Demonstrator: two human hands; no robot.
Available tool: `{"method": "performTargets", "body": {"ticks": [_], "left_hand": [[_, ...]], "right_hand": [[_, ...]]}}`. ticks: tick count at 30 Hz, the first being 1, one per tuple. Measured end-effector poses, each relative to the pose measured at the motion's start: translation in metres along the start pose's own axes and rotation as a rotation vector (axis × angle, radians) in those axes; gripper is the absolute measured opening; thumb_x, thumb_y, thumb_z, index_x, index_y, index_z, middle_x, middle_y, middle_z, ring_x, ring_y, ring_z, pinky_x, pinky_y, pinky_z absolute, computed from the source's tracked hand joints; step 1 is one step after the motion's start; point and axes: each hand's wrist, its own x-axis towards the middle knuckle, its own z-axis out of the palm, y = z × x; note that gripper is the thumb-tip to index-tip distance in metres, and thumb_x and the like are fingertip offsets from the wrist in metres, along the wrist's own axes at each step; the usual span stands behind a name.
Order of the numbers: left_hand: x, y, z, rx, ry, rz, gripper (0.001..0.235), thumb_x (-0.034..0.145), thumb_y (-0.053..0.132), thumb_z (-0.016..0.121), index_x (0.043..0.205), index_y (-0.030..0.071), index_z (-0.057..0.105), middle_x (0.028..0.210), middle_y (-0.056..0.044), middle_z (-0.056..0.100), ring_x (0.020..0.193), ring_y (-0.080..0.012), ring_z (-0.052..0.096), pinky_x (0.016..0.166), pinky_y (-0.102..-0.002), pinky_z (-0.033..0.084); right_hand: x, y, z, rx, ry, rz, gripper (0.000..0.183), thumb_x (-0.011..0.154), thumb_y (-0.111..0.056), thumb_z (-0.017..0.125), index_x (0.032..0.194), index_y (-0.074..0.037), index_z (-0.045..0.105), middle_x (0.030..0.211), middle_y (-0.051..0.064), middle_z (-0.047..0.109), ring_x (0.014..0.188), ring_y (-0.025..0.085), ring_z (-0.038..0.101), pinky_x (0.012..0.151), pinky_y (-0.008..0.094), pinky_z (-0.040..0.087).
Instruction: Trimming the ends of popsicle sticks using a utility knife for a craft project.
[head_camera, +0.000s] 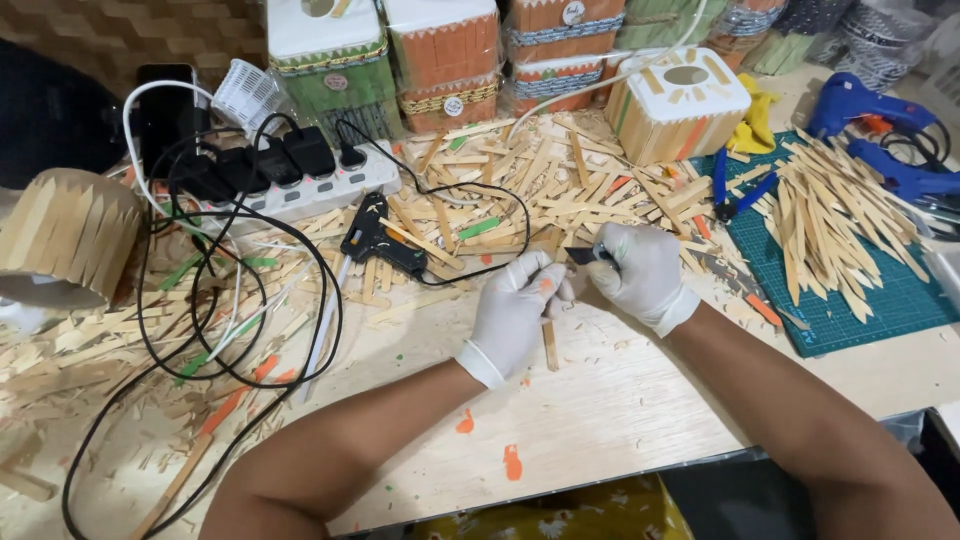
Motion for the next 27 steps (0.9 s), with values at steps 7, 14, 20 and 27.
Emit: {"method": "performTargets", "body": {"ticks": [7, 14, 20, 27], "left_hand": [[-0.014, 0.01, 0.004, -0.239, -0.063, -0.121, 0.015, 0.1, 0.009, 0.058, 0.09, 0.003, 0.068, 0.067, -0.01, 0.062, 0.048, -0.0059, 0.042, 0.041, -0.017, 0.031], [-0.032, 0.011, 0.007, -0.338, -0.141, -0.218, 0.016, 0.103, 0.008, 0.052, 0.094, 0.004, 0.065, 0.065, -0.007, 0.055, 0.045, -0.005, 0.036, 0.039, -0.015, 0.025], [-0.046, 0.024, 0.011, -0.161, -0.163, -0.167, 0.016, 0.103, 0.013, 0.059, 0.094, 0.004, 0.069, 0.067, -0.01, 0.063, 0.05, -0.0077, 0.046, 0.044, -0.018, 0.039], [0.008, -0.015, 0.0, -0.202, -0.037, -0.034, 0.022, 0.102, 0.021, 0.055, 0.099, 0.007, 0.072, 0.076, -0.011, 0.07, 0.055, -0.0101, 0.059, 0.047, -0.019, 0.048]], "right_hand": [[0.006, -0.02, -0.01, -0.07, -0.058, -0.032, 0.058, 0.095, -0.076, 0.042, 0.082, -0.02, 0.051, 0.062, 0.007, 0.052, 0.064, 0.035, 0.063, 0.061, 0.044, 0.052], [0.018, -0.032, -0.026, -0.256, -0.095, 0.124, 0.036, 0.093, -0.049, 0.061, 0.089, -0.014, 0.054, 0.064, 0.011, 0.054, 0.068, 0.04, 0.066, 0.061, 0.051, 0.051], [0.015, 0.021, -0.039, -0.212, 0.186, 0.164, 0.04, 0.107, -0.052, 0.047, 0.086, -0.019, 0.053, 0.063, 0.002, 0.052, 0.061, 0.029, 0.063, 0.062, 0.036, 0.052], [0.004, 0.001, -0.012, -0.178, 0.197, 0.018, 0.056, 0.099, -0.075, 0.034, 0.077, -0.026, 0.05, 0.055, 0.0, 0.049, 0.057, 0.026, 0.063, 0.058, 0.034, 0.051]]}}
